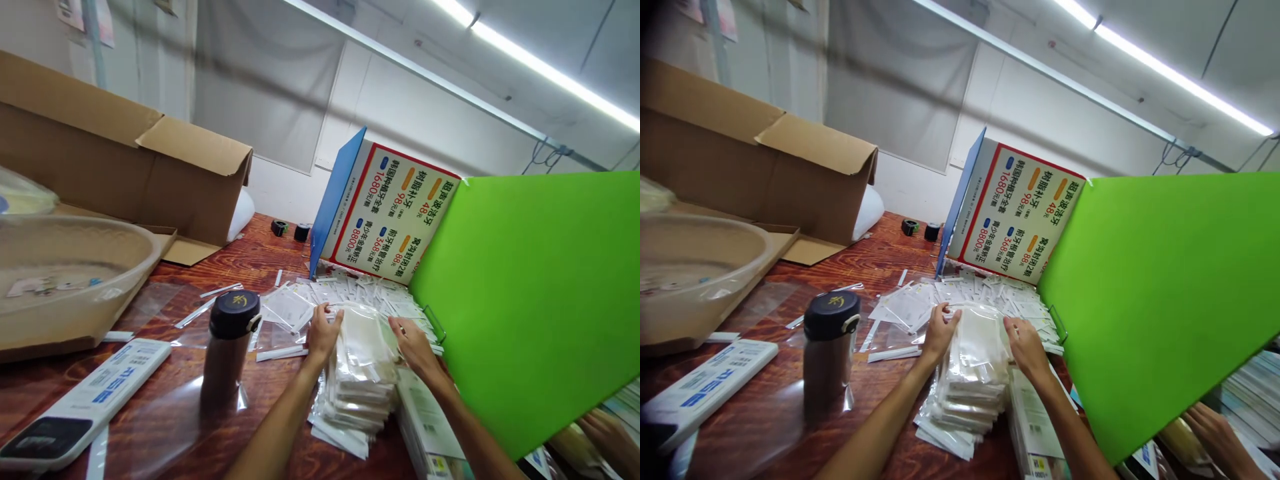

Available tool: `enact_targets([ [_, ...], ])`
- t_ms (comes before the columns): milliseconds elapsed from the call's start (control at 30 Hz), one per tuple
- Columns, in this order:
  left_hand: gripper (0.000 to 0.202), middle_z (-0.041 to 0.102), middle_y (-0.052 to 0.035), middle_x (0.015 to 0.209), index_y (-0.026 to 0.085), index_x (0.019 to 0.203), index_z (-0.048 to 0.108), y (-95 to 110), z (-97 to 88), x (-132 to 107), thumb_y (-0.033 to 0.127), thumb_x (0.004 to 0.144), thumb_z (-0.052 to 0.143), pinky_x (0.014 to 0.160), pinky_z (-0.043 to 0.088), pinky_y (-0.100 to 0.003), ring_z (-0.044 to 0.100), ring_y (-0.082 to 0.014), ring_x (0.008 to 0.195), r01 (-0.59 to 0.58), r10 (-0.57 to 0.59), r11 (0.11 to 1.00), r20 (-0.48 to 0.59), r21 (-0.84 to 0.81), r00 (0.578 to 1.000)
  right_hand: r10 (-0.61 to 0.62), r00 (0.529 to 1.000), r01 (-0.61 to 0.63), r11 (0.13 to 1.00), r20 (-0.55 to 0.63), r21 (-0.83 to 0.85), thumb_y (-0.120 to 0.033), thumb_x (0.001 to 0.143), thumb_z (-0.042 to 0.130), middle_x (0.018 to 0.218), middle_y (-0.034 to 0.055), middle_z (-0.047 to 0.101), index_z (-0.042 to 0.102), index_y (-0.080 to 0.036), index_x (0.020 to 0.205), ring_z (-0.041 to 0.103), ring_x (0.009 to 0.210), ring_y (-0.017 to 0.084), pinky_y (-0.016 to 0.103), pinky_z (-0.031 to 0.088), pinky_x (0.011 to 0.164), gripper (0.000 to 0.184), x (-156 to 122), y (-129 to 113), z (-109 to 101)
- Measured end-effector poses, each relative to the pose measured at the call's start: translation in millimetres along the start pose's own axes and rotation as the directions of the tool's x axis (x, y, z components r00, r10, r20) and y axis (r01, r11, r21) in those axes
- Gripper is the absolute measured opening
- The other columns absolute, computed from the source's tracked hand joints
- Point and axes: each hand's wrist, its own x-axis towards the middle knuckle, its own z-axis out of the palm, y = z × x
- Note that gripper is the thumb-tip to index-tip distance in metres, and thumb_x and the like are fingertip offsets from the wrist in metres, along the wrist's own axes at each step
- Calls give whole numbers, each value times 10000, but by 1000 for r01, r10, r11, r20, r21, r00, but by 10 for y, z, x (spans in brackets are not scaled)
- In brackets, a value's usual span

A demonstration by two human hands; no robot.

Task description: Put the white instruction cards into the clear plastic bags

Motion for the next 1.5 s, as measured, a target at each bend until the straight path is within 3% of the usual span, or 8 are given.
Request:
enact_targets([
  [167,572,616,-168,1100,176,1014,510,156,-20,-114,676,747,586,904,436,-422,592,-331,1064,135,-140,982,33,130,990,168,974,-178,983,149,54,-694,752,576,888,94,686,641,-178,864,633,931,291,402,458,878,532,188,174,268],
  [333,513,621,-155,1158,200,1042,475,100,91,-240,455,684,741,951,421,-383,575,-307,1146,69,-70,998,202,11,977,169,966,-202,966,197,163,-662,734,617,961,107,689,633,-178,965,622,1021,300,400,457,894,537,119,187,404],
  [567,501,611,-108,1190,223,1130,408,57,108,-278,264,734,712,893,484,-324,615,-222,1068,153,-38,922,308,-355,950,234,952,-280,924,197,259,-584,659,724,960,97,679,619,-184,988,618,993,301,396,487,861,529,96,197,322],
  [800,490,611,-107,1204,214,1174,384,70,105,-289,190,767,656,931,489,-330,616,-211,1081,174,-32,905,346,-388,938,315,848,-489,776,426,398,-580,639,736,716,60,686,650,-192,799,648,625,227,335,520,569,428,45,41,299],
  [1033,504,603,-101,1221,218,1162,398,61,136,-319,159,730,650,985,470,-352,604,-211,1102,163,-17,873,306,-459,952,204,745,-567,695,635,442,-437,665,778,829,186,729,721,-186,700,707,776,309,401,542,701,260,45,-173,111],
  [1167,556,602,-102,1237,212,1212,393,66,129,-313,174,722,652,993,468,-371,601,-221,1112,153,-13,869,288,-470,958,161,830,-484,685,535,544,-388,658,800,1017,154,728,711,-248,795,695,887,312,409,544,760,214,22,-242,104],
  [1300,617,587,-110,1287,203,1302,362,91,118,-321,178,741,617,1017,458,-361,581,-220,1167,105,52,820,256,-563,965,140,911,-379,656,388,653,-336,623,787,1131,86,706,664,-257,968,670,1001,317,437,548,841,375,-11,-304,191],
  [1500,659,576,-112,1332,210,1395,328,131,121,-348,292,795,590,1000,482,-376,569,-235,1205,62,185,713,274,-698,944,73,816,-515,540,574,665,-350,637,764,937,117,736,662,-174,965,702,880,328,469,565,781,385,-28,-380,259],
])
